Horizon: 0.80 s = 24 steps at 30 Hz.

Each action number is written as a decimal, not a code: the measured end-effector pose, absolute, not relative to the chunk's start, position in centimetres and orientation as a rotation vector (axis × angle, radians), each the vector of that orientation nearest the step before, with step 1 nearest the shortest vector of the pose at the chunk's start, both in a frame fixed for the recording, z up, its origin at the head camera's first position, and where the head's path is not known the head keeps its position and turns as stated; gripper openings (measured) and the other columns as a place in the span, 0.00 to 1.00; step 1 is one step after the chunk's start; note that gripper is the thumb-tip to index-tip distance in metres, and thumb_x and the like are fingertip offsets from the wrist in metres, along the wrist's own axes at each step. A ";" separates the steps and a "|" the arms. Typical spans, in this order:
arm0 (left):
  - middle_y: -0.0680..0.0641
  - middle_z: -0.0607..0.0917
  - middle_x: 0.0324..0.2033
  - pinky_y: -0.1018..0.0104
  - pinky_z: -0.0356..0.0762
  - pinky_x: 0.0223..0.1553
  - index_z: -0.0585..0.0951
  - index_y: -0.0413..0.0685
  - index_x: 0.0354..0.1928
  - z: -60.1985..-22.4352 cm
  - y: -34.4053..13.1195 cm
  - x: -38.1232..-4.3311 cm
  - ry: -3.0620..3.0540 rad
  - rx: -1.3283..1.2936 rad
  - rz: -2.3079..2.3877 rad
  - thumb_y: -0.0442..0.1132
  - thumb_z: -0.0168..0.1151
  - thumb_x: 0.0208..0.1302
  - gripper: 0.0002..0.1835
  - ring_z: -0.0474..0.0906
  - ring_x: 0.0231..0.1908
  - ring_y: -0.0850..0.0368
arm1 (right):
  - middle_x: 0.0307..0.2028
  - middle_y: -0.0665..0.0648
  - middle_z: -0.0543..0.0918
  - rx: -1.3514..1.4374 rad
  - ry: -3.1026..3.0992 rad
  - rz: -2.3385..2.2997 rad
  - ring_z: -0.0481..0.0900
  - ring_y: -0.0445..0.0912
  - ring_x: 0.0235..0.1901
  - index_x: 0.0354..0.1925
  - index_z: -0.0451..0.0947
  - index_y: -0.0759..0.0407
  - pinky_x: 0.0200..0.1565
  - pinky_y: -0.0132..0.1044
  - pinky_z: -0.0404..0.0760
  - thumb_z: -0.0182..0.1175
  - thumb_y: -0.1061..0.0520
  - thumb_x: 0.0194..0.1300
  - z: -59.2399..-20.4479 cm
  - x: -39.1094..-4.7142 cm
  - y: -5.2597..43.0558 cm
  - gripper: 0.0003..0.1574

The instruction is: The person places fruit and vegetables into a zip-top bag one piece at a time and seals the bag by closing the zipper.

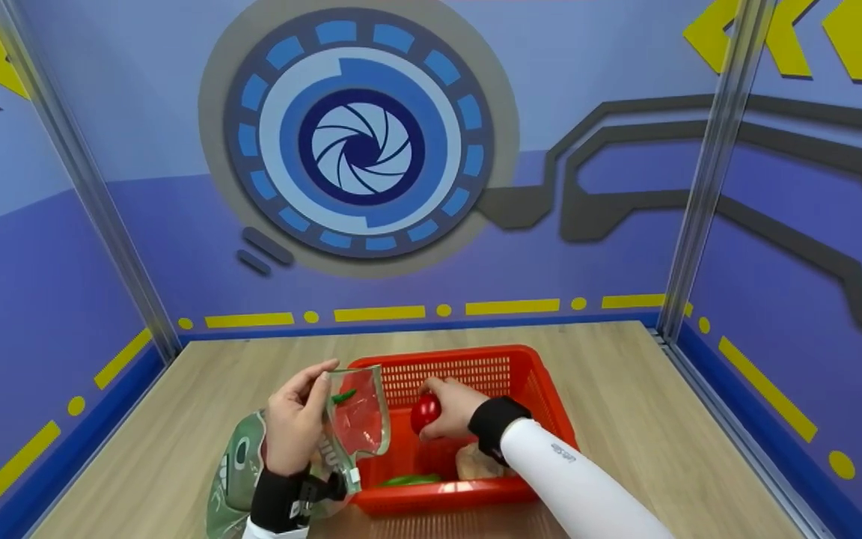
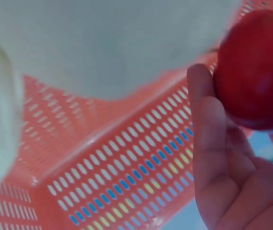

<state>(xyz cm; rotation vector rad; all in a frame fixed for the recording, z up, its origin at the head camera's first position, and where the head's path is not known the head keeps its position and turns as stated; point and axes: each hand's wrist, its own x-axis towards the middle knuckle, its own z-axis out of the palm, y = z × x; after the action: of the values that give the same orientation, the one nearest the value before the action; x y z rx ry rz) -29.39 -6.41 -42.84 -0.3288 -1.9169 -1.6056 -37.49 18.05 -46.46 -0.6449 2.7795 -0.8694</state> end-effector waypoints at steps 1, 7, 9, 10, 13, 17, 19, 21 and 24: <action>0.50 0.77 0.24 0.73 0.68 0.28 0.87 0.43 0.51 -42.8 -6.4 -29.4 -1.920 -0.328 -1.606 0.35 0.60 0.74 0.11 0.67 0.24 0.66 | 0.60 0.66 0.77 -0.641 2.800 -0.868 0.81 0.59 0.54 0.66 0.71 0.54 0.53 0.59 0.83 0.79 0.52 0.51 -46.2 -37.5 18.1 0.46; 0.51 0.78 0.25 0.73 0.68 0.28 0.87 0.44 0.51 -43.0 -6.4 -29.4 -1.945 -0.301 -1.613 0.35 0.60 0.74 0.11 0.68 0.24 0.66 | 0.56 0.65 0.73 -0.591 2.822 -1.014 0.81 0.58 0.51 0.61 0.72 0.52 0.52 0.58 0.84 0.76 0.52 0.52 -44.6 -37.8 18.2 0.39; 0.51 0.77 0.24 0.73 0.67 0.27 0.88 0.44 0.51 -43.0 -6.5 -29.4 -1.941 -0.304 -1.601 0.34 0.60 0.74 0.10 0.67 0.23 0.66 | 0.54 0.64 0.76 -0.596 2.781 -1.096 0.81 0.56 0.50 0.58 0.71 0.53 0.52 0.55 0.84 0.75 0.52 0.54 -44.1 -37.8 18.2 0.36; 0.51 0.77 0.24 0.73 0.67 0.27 0.87 0.43 0.51 -43.1 -6.5 -29.4 -1.936 -0.309 -1.594 0.34 0.60 0.74 0.10 0.67 0.23 0.66 | 0.54 0.63 0.77 -0.597 2.754 -1.133 0.80 0.55 0.49 0.58 0.70 0.53 0.51 0.54 0.84 0.74 0.51 0.55 -43.8 -37.8 18.1 0.36; 0.50 0.76 0.23 0.73 0.66 0.26 0.88 0.42 0.50 -43.2 -6.5 -29.5 -1.918 -0.319 -1.581 0.34 0.60 0.74 0.10 0.66 0.22 0.67 | 0.54 0.63 0.79 -0.604 2.642 -1.238 0.80 0.53 0.48 0.59 0.69 0.55 0.49 0.51 0.84 0.72 0.50 0.59 -43.1 -37.5 17.7 0.35; 0.50 0.75 0.22 0.74 0.66 0.25 0.88 0.43 0.50 -43.2 -6.5 -29.4 -1.913 -0.327 -1.599 0.35 0.61 0.74 0.10 0.65 0.22 0.67 | 0.54 0.63 0.79 -0.658 2.529 -1.300 0.80 0.53 0.46 0.60 0.69 0.53 0.44 0.47 0.85 0.71 0.50 0.59 -42.6 -36.5 16.2 0.34; 0.51 0.74 0.21 0.74 0.66 0.25 0.88 0.44 0.50 -43.1 -6.5 -29.4 -1.918 -0.329 -1.606 0.35 0.61 0.74 0.10 0.64 0.21 0.67 | 0.53 0.63 0.79 -0.719 2.496 -1.288 0.81 0.52 0.45 0.60 0.69 0.52 0.44 0.46 0.85 0.71 0.51 0.58 -42.4 -35.8 15.2 0.34; 0.51 0.72 0.20 0.74 0.65 0.24 0.88 0.45 0.51 -43.1 -6.5 -29.4 -1.924 -0.332 -1.604 0.35 0.61 0.74 0.10 0.63 0.20 0.67 | 0.53 0.62 0.80 -0.787 2.467 -1.272 0.82 0.52 0.45 0.60 0.69 0.53 0.45 0.46 0.85 0.71 0.51 0.58 -42.2 -35.2 14.0 0.35; 0.49 0.73 0.20 0.75 0.65 0.22 0.88 0.44 0.50 -42.9 -6.4 -29.5 -1.916 -0.340 -1.612 0.34 0.61 0.73 0.10 0.63 0.19 0.67 | 0.53 0.59 0.81 -0.855 2.451 -1.237 0.82 0.50 0.45 0.62 0.69 0.51 0.46 0.46 0.86 0.70 0.52 0.57 -41.9 -34.5 12.4 0.36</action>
<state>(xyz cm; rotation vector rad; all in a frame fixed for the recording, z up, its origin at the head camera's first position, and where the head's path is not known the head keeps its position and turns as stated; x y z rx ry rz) -29.49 -6.38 -42.92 -0.3398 -1.9165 -1.6122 -34.47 12.40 -41.94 -0.8555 2.4512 -1.2367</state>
